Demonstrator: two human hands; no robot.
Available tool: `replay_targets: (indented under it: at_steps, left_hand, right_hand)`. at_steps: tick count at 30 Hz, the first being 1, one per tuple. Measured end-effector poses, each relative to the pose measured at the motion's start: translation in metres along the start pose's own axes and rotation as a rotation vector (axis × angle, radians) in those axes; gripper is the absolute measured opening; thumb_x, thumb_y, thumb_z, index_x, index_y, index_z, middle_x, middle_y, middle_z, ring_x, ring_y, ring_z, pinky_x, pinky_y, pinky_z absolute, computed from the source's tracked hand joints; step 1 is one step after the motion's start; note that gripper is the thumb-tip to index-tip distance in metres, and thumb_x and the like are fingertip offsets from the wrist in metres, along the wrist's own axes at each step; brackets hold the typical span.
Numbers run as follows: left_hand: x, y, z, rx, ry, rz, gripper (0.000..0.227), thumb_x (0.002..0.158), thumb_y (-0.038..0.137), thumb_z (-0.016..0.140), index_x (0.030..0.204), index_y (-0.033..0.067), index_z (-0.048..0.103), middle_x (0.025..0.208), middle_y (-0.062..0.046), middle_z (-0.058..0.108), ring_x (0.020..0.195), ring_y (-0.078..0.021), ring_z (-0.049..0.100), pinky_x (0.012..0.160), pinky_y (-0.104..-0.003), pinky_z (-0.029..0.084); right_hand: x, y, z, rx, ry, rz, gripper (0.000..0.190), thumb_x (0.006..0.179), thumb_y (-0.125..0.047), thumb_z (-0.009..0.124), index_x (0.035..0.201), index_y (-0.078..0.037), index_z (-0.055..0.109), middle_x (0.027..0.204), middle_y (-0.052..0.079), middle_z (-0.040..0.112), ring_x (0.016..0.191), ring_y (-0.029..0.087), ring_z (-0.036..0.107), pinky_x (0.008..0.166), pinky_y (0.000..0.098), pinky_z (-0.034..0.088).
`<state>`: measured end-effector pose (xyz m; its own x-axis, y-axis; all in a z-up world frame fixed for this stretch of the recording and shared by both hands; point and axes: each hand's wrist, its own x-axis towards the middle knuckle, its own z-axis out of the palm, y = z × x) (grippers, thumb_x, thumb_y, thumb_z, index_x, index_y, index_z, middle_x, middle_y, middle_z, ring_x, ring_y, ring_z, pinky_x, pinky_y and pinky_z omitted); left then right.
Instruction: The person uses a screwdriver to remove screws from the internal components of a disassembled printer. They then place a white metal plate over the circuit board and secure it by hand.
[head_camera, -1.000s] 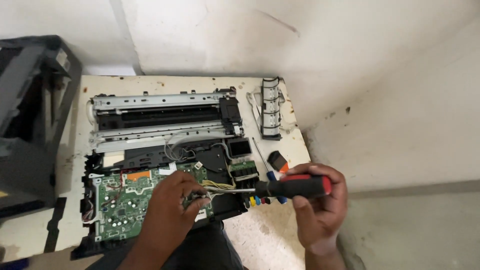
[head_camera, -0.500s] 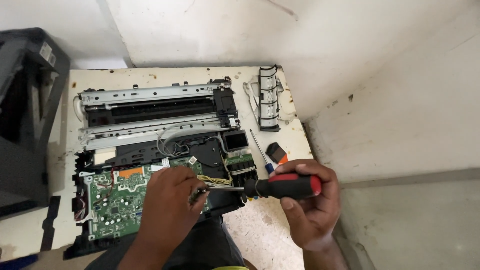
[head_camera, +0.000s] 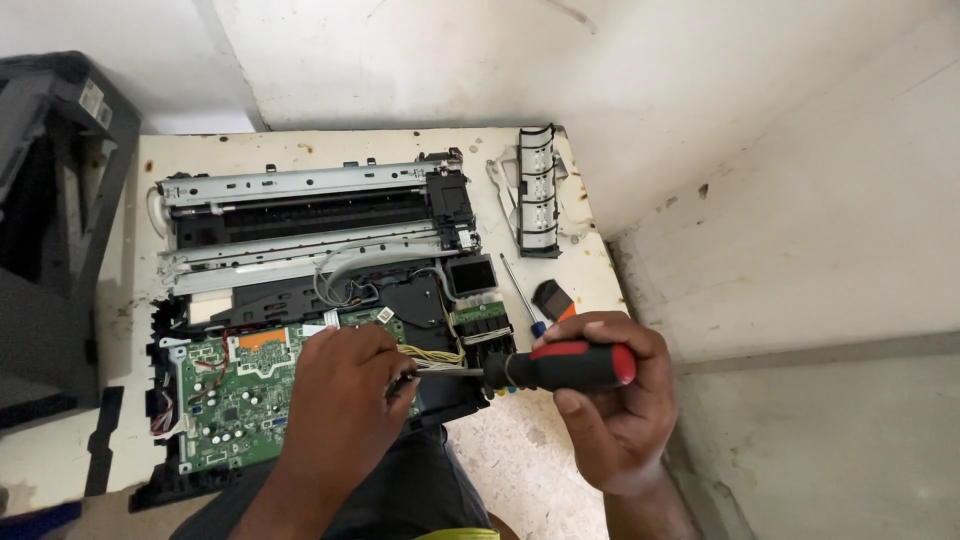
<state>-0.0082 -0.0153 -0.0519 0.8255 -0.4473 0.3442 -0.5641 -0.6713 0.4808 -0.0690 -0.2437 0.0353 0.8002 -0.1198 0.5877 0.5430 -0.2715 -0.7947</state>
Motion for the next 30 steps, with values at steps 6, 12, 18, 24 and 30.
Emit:
replay_targets:
  at_steps: [6, 12, 18, 24, 30]
  left_hand:
    - [-0.001, -0.002, 0.002, -0.029, -0.021, -0.026, 0.023, 0.072, 0.025, 0.091, 0.09, 0.0154, 0.081, 0.092, 0.001, 0.065, 0.083, -0.0234, 0.062, 0.097, -0.052, 0.044]
    - [-0.001, -0.004, 0.005, -0.097, -0.031, -0.086, 0.023, 0.072, 0.024, 0.091, 0.091, 0.015, 0.082, 0.088, 0.001, 0.068, 0.084, -0.0219, 0.064, 0.095, -0.052, 0.046]
    - [0.0, -0.011, 0.008, -0.146, 0.056, -0.085, 0.02, 0.068, 0.02, 0.091, 0.084, 0.0144, 0.08, 0.085, 0.002, 0.069, 0.081, -0.023, 0.065, 0.085, -0.049, 0.048]
    - [0.001, -0.012, 0.009, -0.061, 0.005, -0.075, 0.018, 0.07, 0.022, 0.09, 0.083, 0.0152, 0.08, 0.086, 0.002, 0.069, 0.083, -0.0237, 0.066, 0.091, -0.05, 0.045]
    - [0.019, -0.013, 0.006, 0.041, -0.168, -0.183, 0.013, 0.077, 0.03, 0.087, 0.084, 0.0214, 0.081, 0.088, 0.006, 0.069, 0.088, -0.0209, 0.065, 0.097, -0.048, 0.044]
  right_hand:
    - [0.003, 0.002, -0.002, 0.036, -0.025, 0.011, 0.04, 0.098, -0.021, 0.066, 0.129, -0.004, 0.049, 0.113, 0.022, 0.065, 0.1, 0.029, 0.069, 0.087, 0.037, 0.065]
    - [0.003, 0.0, -0.002, 0.094, -0.144, 0.042, 0.044, 0.098, -0.015, 0.065, 0.136, -0.001, 0.047, 0.121, 0.024, 0.065, 0.112, 0.032, 0.068, 0.091, 0.0393, 0.066]
    - [0.017, -0.009, 0.007, 0.012, -0.203, -0.006, 0.041, 0.097, -0.018, 0.065, 0.133, -0.003, 0.051, 0.119, 0.021, 0.067, 0.107, 0.029, 0.07, 0.092, 0.0402, 0.062]
    - [0.023, -0.011, 0.012, -0.169, -0.266, -0.02, 0.044, 0.096, -0.021, 0.066, 0.135, -0.006, 0.05, 0.117, 0.016, 0.07, 0.106, 0.027, 0.073, 0.09, 0.0374, 0.064]
    - [0.035, -0.006, 0.025, -0.26, -0.341, -0.123, 0.04, 0.096, -0.021, 0.068, 0.13, -0.006, 0.053, 0.117, 0.016, 0.071, 0.105, 0.028, 0.072, 0.092, 0.037, 0.06]
